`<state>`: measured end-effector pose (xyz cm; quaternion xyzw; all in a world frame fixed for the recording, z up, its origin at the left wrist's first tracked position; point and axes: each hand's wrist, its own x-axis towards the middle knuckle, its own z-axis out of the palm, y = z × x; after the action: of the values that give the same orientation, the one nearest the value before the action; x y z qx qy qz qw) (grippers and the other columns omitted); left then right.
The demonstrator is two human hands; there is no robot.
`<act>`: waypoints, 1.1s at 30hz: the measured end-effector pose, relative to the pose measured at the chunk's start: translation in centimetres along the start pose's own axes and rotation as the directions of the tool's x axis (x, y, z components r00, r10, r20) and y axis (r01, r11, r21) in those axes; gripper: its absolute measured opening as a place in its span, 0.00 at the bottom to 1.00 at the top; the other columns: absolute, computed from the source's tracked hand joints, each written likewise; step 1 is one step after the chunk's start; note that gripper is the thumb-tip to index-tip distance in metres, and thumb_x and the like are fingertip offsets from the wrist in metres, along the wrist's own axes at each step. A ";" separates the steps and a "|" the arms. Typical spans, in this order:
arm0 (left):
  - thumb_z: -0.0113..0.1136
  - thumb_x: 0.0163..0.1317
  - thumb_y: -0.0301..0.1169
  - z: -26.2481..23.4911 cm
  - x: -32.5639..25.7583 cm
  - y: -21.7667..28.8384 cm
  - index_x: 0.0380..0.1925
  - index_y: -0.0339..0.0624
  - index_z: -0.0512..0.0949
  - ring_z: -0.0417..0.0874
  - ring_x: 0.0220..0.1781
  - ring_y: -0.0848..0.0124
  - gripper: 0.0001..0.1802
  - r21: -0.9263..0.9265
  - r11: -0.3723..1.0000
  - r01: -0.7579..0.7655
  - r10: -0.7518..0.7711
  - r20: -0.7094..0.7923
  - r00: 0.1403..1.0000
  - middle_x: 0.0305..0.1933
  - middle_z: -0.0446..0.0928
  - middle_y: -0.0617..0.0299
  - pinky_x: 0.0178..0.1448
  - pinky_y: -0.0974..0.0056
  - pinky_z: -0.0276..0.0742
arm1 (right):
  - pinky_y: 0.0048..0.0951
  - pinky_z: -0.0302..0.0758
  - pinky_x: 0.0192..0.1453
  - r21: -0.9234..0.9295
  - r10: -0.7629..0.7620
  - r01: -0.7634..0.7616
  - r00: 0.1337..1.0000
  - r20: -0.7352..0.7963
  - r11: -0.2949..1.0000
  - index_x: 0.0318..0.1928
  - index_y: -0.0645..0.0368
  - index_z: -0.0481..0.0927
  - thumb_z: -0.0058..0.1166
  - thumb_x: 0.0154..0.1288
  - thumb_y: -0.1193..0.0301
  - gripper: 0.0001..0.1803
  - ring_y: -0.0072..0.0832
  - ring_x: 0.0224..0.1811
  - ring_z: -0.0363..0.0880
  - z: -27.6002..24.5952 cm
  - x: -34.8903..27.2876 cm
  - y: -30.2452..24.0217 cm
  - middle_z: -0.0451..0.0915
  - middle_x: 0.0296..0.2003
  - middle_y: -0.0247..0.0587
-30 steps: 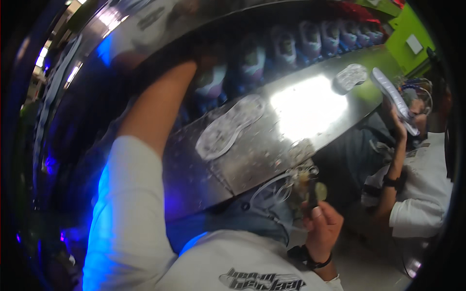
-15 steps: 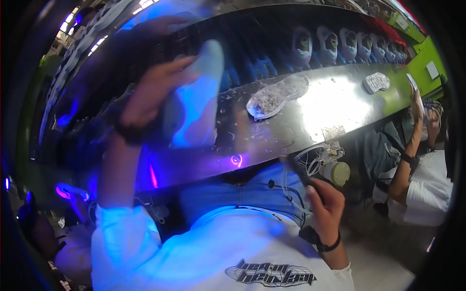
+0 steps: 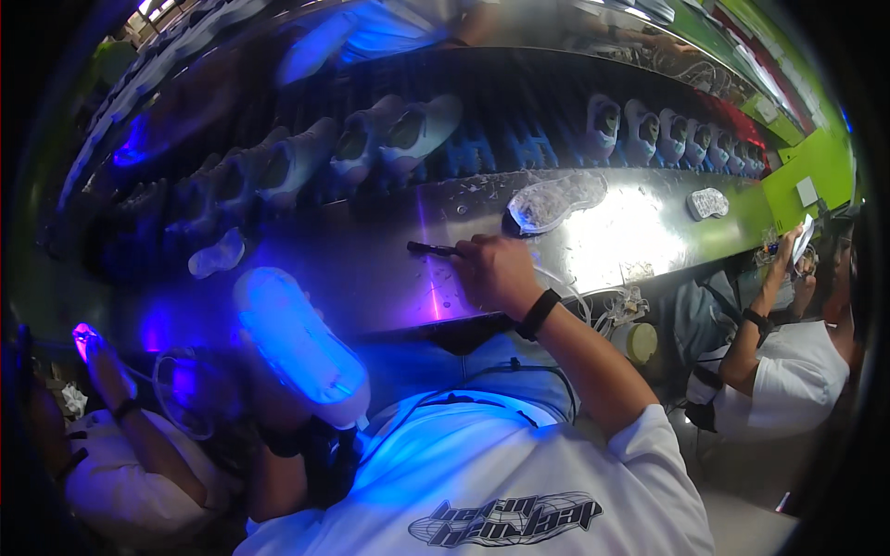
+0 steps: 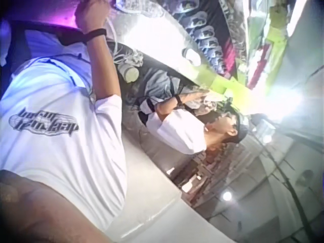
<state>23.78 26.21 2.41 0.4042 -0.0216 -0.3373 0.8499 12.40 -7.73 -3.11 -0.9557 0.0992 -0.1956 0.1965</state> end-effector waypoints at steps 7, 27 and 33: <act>0.52 0.73 0.64 -4.6 -0.4 0.7 0.74 0.37 0.65 0.79 0.66 0.53 0.45 0.154 0.987 -0.042 0.063 -0.135 0.989 0.68 0.77 0.47 0.71 0.48 0.74 | 0.49 0.80 0.34 0.119 -0.043 0.027 0.990 0.137 0.993 0.33 0.52 0.86 0.63 0.64 0.61 0.09 0.48 0.28 0.84 -2.8 -4.2 0.1 0.83 0.27 0.42; 0.84 0.47 0.28 6.0 5.4 0.9 0.57 0.34 0.80 0.88 0.51 0.66 0.35 0.678 -0.329 -0.658 0.404 0.730 0.551 0.50 0.87 0.57 0.60 0.57 0.83 | 0.46 0.73 0.32 0.469 0.579 -0.606 0.785 0.221 0.643 0.39 0.59 0.88 0.63 0.69 0.58 0.15 0.50 0.28 0.83 -3.5 -8.5 -5.4 0.83 0.26 0.51; 0.83 0.46 0.28 5.8 5.6 -1.6 0.60 0.35 0.78 0.86 0.59 0.62 0.38 0.818 0.038 -0.573 0.394 0.515 0.761 0.56 0.84 0.53 0.66 0.55 0.80 | 0.40 0.72 0.29 0.236 0.400 -0.421 0.907 0.133 0.876 0.41 0.61 0.89 0.62 0.71 0.63 0.13 0.44 0.26 0.82 -2.5 -10.3 -6.9 0.84 0.26 0.46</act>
<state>25.37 18.26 3.86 0.7724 -0.4192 0.0283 0.4763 2.86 0.45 -1.57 -0.8860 0.2650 -0.1222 0.3604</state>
